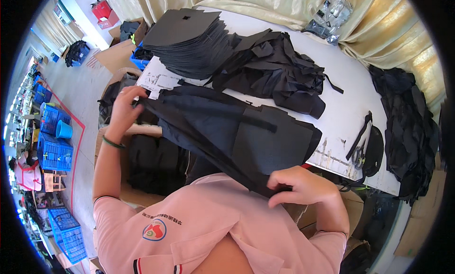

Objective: Checking and folding pieces of black fabric material for bag production.

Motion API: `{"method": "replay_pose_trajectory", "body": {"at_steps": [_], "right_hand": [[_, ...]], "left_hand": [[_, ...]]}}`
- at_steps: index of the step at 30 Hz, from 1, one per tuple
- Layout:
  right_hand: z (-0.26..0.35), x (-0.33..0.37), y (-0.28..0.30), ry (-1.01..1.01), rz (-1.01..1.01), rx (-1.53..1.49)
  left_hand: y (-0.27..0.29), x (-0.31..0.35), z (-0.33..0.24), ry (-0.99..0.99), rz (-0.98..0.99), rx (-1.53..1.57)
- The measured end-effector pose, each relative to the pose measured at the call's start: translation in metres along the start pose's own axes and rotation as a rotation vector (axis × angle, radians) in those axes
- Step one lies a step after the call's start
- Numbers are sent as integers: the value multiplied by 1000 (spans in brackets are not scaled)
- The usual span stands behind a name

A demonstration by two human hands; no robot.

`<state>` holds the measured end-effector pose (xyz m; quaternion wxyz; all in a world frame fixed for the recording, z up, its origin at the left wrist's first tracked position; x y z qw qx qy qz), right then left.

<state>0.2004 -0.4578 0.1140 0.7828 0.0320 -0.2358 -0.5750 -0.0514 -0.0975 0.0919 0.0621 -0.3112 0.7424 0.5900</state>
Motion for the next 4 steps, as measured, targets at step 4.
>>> {"method": "replay_pose_trajectory", "body": {"at_steps": [4], "right_hand": [[-10, 13, 9, -185, -50, 34]], "left_hand": [[16, 24, 24, 113, 120, 23]]}}
Point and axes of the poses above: each hand's wrist, its own x-axis away from the middle knuckle, its own y-axis out of the back of the hand, z = x × y, the point moved 5 cm from there along -x, towards the middle knuckle, and after that the axes turned 11 degrees about -y, right-handed, at the moved point
